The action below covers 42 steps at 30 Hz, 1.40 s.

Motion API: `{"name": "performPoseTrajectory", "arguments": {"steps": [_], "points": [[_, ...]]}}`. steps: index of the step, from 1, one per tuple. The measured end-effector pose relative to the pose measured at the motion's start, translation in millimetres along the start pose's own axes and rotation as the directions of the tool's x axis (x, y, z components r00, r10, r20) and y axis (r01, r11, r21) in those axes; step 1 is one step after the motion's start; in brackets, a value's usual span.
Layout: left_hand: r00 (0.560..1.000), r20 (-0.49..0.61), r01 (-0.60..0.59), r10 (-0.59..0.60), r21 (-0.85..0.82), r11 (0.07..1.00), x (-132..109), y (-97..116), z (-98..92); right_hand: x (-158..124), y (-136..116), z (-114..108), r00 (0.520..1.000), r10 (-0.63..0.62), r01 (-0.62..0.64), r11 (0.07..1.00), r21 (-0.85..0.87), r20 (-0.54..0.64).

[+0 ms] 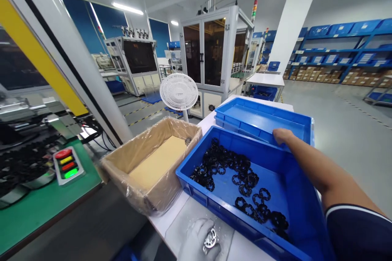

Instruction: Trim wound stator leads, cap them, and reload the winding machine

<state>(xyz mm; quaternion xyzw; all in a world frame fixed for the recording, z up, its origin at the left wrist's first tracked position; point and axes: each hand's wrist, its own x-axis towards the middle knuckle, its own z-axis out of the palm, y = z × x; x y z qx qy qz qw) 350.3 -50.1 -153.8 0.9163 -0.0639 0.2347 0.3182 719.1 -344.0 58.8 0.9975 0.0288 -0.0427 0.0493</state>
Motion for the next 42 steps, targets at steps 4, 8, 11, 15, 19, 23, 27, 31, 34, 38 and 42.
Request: {"name": "performPoseTrajectory", "arguments": {"steps": [4,8,11,15,19,23,27,31,34,38,42], "points": [[0.984,0.074,0.168,-0.16,-0.126,0.978,6.2,11.2,-7.1,-16.5,-16.8,-21.3,0.982,0.108,-0.12,0.99,-0.07,-0.152],[0.951,0.138,0.303,-0.278,-0.221,0.927,13.4,21.2,-14.7,-50.5,-77.6,-17.8,0.937,-0.245,0.219,0.967,-0.127,-0.248],[0.929,0.161,0.368,-0.333,-0.31,0.877,16.1,26.3,-22.2,-85.4,-129.9,13.5,0.821,-0.563,0.549,0.824,-0.137,-0.098],[0.883,0.166,0.464,-0.44,-0.46,0.757,17.0,32.8,-51.3,-121.5,-164.1,64.3,0.678,-0.724,0.735,0.662,-0.149,0.127],[0.818,0.119,0.513,-0.562,-0.592,0.622,15.3,37.6,-98.0,-126.8,-166.4,82.9,0.65,-0.741,0.758,0.618,-0.208,0.169],[0.768,-0.015,0.483,-0.641,-0.643,0.594,9.6,48.6,-136.5,-126.9,-165.9,59.8,0.65,-0.744,0.757,0.618,-0.21,0.153],[0.785,-0.08,0.406,-0.614,-0.682,0.609,7.1,64.6,-161.9,-152.5,-161.6,11.1,0.652,-0.758,0.752,0.643,-0.146,0.021],[0.861,-0.127,0.258,-0.493,-0.726,0.638,10.5,74.7,-178.1,-217.3,-158.9,-12.8,0.391,-0.767,0.918,0.361,0.161,-0.508],[0.877,-0.062,0.267,-0.476,-0.761,0.591,12.0,82.6,-182.4,-271.1,-163.7,-0.6,0.094,-0.624,0.981,-0.075,0.179,-0.776],[0.904,0.03,0.27,-0.426,-0.812,0.517,11.6,101.5,-177.0,-305.4,-170.3,21.5,-0.076,-0.554,0.952,-0.289,0.106,-0.829],[0.911,0.05,0.269,-0.409,-0.823,0.5,14.8,121.9,-160.2,-302.2,-169.8,24.7,-0.085,-0.506,0.956,-0.283,0.072,-0.858]]}}
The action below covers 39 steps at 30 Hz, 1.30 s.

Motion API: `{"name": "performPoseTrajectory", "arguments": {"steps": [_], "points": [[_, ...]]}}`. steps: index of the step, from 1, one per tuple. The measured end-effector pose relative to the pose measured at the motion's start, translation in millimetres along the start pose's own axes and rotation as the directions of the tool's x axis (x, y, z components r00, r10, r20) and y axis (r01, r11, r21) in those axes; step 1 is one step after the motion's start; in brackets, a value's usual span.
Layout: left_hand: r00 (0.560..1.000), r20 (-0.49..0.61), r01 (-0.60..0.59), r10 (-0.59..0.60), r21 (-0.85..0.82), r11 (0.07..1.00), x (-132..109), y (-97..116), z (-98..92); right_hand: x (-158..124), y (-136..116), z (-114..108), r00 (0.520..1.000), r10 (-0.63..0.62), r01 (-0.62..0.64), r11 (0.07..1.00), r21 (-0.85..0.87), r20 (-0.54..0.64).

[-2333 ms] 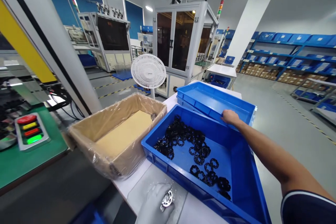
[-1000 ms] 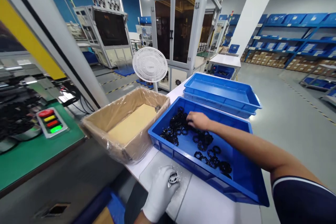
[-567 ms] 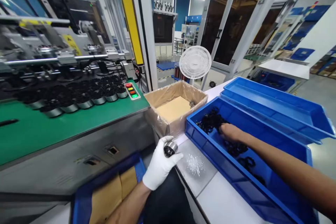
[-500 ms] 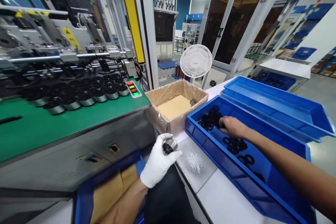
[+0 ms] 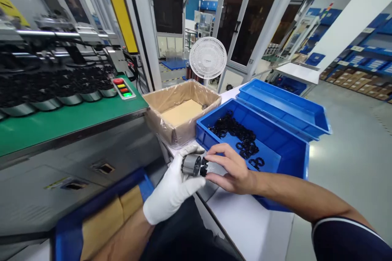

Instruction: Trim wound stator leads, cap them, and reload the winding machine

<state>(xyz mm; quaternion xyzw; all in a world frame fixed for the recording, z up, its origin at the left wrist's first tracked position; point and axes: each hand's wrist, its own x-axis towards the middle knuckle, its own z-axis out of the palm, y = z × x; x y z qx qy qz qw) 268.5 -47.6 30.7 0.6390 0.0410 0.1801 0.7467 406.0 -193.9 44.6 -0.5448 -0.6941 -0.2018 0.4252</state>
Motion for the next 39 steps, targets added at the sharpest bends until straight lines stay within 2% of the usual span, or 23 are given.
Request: {"name": "performPoseTrajectory", "arguments": {"steps": [3,7,11,14,17,20,23,31,39], "points": [[0.997,-0.068,0.023,-0.023,0.003,1.0,2.7,-4.6,14.4,0.1,4.6,-4.4,1.0,-0.014,0.014,1.0,-0.028,-0.008],[0.989,-0.147,0.034,-0.015,0.124,0.992,8.5,-6.2,19.7,-2.0,6.6,-5.8,1.0,-0.022,0.022,0.999,-0.025,-0.015],[0.994,-0.111,0.019,-0.011,0.066,0.998,10.2,-4.8,19.7,-3.4,7.4,-6.2,1.0,-0.015,0.014,0.999,-0.031,-0.019],[0.994,-0.108,0.009,-0.006,0.024,1.0,10.3,-5.8,19.9,-2.4,8.8,-7.9,0.998,-0.054,0.055,0.997,-0.05,0.017],[0.992,-0.122,0.036,-0.036,-0.001,0.999,10.4,-6.4,19.6,-0.8,10.4,-9.4,0.992,-0.094,0.101,0.991,-0.084,0.085],[0.992,-0.104,0.066,-0.067,-0.013,0.998,10.2,-3.7,19.9,-0.9,11.1,-9.4,0.989,-0.111,0.124,0.982,-0.143,0.094],[0.993,-0.066,0.1,-0.1,-0.001,0.995,9.3,0.4,20.7,-2.6,11.2,-8.6,0.988,-0.133,0.146,0.974,-0.174,0.083],[0.99,-0.057,0.135,-0.129,0.111,0.985,7.7,-0.9,17.8,-4.0,9.2,-8.3,0.978,-0.17,0.196,0.949,-0.248,0.121],[0.994,-0.064,0.095,-0.086,0.166,0.982,8.3,-8.8,14.3,0.0,7.5,-11.6,0.965,-0.173,0.225,0.933,-0.281,0.197]]}}
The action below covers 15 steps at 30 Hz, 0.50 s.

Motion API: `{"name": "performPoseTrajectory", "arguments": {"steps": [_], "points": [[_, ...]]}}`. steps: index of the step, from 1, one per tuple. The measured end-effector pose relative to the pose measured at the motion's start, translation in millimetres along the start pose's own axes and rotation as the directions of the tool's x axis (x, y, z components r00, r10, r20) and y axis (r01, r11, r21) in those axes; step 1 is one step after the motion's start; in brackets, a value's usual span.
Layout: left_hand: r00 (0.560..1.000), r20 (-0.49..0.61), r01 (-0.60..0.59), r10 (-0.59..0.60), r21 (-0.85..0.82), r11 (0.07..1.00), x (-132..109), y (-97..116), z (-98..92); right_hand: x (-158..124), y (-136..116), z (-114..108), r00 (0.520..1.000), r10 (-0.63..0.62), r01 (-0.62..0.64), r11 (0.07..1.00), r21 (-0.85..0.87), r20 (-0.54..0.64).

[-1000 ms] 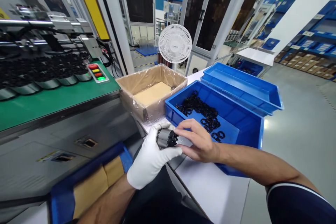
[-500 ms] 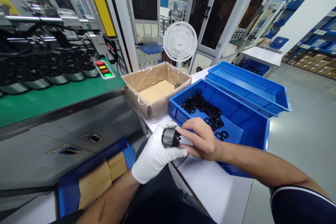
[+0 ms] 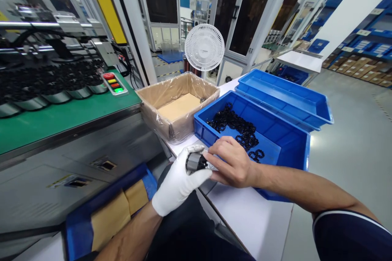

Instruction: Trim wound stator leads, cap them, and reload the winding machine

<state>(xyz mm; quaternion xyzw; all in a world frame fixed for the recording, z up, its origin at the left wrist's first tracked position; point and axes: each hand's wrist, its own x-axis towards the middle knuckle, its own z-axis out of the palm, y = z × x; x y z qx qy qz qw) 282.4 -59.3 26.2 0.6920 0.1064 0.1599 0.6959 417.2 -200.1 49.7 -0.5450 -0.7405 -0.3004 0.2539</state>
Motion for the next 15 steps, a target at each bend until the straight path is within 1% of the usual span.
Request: {"name": "performPoseTrajectory", "arguments": {"steps": [3,7,9,11,12,13,14,15], "points": [[1.0,-0.009,-0.02,0.02,0.018,1.0,0.4,-2.5,-0.1,-1.3,0.4,1.8,1.0,-0.006,0.006,1.0,0.01,0.002],[0.999,-0.028,-0.021,0.022,0.013,1.0,0.3,-6.3,4.3,-4.7,-0.5,6.9,1.0,0.018,-0.018,1.0,0.023,-0.005],[0.997,-0.061,-0.051,0.053,0.024,0.998,0.5,-8.4,7.1,-5.0,0.2,8.1,1.0,0.015,-0.015,0.999,0.042,-0.01],[0.987,-0.103,-0.118,0.123,0.056,0.991,0.2,-9.7,8.4,-3.4,2.8,6.9,1.0,0.011,-0.009,0.994,0.111,-0.018],[0.978,-0.121,-0.164,0.173,0.079,0.983,-0.6,-9.6,8.2,-2.0,4.9,5.6,0.999,0.033,-0.028,0.984,0.175,-0.024],[0.965,-0.131,-0.213,0.226,0.101,0.972,-1.9,-9.1,7.6,-0.5,7.3,4.0,0.996,0.085,-0.076,0.964,0.256,-0.027],[0.952,-0.133,-0.261,0.275,0.119,0.958,-3.8,-8.2,6.7,0.9,9.8,2.4,0.987,0.162,-0.145,0.926,0.348,-0.021],[0.939,-0.13,-0.303,0.319,0.131,0.944,-6.4,-6.9,5.6,2.0,12.2,1.1,0.968,0.25,-0.223,0.868,0.444,-0.002]]}}
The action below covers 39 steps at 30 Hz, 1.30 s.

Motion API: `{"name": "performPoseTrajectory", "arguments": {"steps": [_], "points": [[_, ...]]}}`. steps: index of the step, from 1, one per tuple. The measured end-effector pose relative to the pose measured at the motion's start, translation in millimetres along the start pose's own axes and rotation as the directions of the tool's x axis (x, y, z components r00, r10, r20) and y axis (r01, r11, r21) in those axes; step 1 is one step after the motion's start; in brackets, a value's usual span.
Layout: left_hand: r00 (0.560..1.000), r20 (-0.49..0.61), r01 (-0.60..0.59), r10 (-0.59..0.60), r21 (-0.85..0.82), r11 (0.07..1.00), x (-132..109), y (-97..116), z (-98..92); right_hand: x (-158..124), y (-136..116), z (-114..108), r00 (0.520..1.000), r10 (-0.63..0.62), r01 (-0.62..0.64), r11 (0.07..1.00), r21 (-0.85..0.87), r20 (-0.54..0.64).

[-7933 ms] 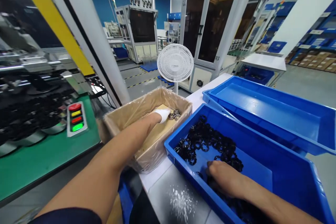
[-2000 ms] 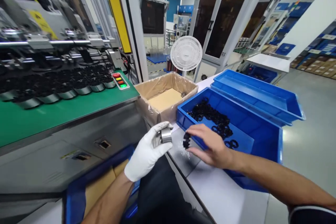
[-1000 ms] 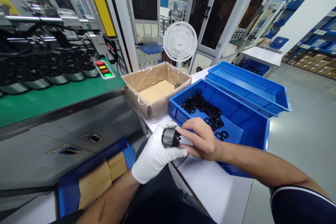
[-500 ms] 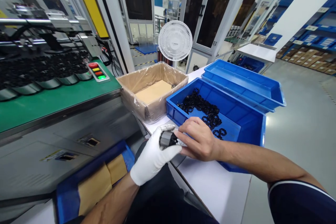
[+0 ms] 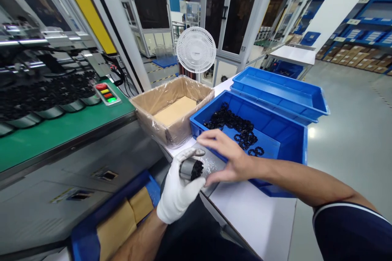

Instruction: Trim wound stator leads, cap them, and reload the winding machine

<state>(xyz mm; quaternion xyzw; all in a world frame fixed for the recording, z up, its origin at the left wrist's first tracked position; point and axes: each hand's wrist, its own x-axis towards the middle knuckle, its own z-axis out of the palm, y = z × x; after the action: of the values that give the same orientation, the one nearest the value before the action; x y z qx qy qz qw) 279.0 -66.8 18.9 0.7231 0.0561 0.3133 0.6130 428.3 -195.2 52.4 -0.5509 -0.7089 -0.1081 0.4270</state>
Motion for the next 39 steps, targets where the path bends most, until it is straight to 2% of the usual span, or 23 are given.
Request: {"name": "performPoseTrajectory", "arguments": {"steps": [2,3,6,8,12,16,18,20,22,23,27,30,33,35,37,39], "points": [[0.998,0.018,-0.066,0.066,0.017,0.998,-4.9,4.1,-3.0,1.6,2.6,-2.0,0.985,0.171,-0.17,0.962,0.212,0.011],[0.996,0.034,-0.087,0.086,0.026,0.996,-7.7,5.8,-3.9,1.5,3.7,-1.7,0.974,0.219,-0.224,0.926,0.304,0.052],[0.991,0.075,-0.114,0.112,0.025,0.993,-14.3,7.7,-3.5,-1.2,4.4,3.4,0.945,0.264,-0.323,0.839,0.439,0.192],[0.989,0.079,-0.123,0.123,-0.005,0.992,-16.4,6.2,-0.6,-3.4,2.5,8.5,0.943,0.265,-0.33,0.83,0.45,0.204],[0.98,0.077,-0.18,0.182,-0.032,0.983,-16.1,0.3,3.8,-5.2,-0.7,16.1,0.972,0.214,-0.234,0.862,0.45,0.095],[0.965,0.103,-0.249,0.243,0.057,0.967,-8.9,-4.5,-7.2,-1.5,4.6,9.3,0.966,0.239,-0.258,0.895,0.363,0.099],[0.97,0.134,-0.221,0.202,0.144,0.965,-0.3,-8.5,-14.9,2.4,7.5,-0.7,0.962,0.259,-0.273,0.928,0.252,0.09],[0.984,0.102,-0.172,0.148,0.287,0.942,10.5,-17.5,-16.5,6.0,7.7,-10.8,0.962,0.273,-0.271,0.956,0.11,0.005],[0.99,0.074,-0.141,0.122,0.417,0.898,20.5,-34.2,-8.7,7.6,5.7,-16.7,0.96,0.26,-0.262,0.965,-0.011,-0.103],[0.99,0.097,-0.137,0.104,0.458,0.878,24.5,-45.2,-1.8,7.2,4.5,-17.4,0.963,0.238,-0.247,0.967,-0.059,-0.126],[0.968,0.25,-0.162,0.038,0.496,0.853,29.7,-90.5,30.6,-0.5,3.1,-11.2,0.993,0.086,-0.102,0.966,-0.238,-0.08],[0.95,0.312,-0.191,0.03,0.5,0.845,20.3,-106.7,47.7,-6.9,6.3,-7.3,0.997,0.04,-0.059,0.951,-0.305,-0.068],[0.937,0.347,-0.222,0.04,0.502,0.836,4.4,-106.2,55.8,-10.0,9.6,-6.6,0.999,0.003,-0.015,0.936,-0.35,-0.034],[0.941,0.334,-0.231,0.054,0.518,0.824,-4.0,-101.1,54.1,-11.4,11.4,-6.2,1.0,-0.027,0.021,0.921,-0.388,-0.01],[0.958,0.278,-0.222,0.075,0.548,0.806,-7.0,-93.0,42.7,-13.1,13.6,-5.0,0.999,-0.041,0.039,0.907,-0.419,0.005],[0.981,0.161,-0.181,0.105,0.592,0.785,-4.0,-79.2,16.4,-14.6,15.7,-3.4,0.999,-0.043,0.047,0.899,-0.436,0.019]]}}
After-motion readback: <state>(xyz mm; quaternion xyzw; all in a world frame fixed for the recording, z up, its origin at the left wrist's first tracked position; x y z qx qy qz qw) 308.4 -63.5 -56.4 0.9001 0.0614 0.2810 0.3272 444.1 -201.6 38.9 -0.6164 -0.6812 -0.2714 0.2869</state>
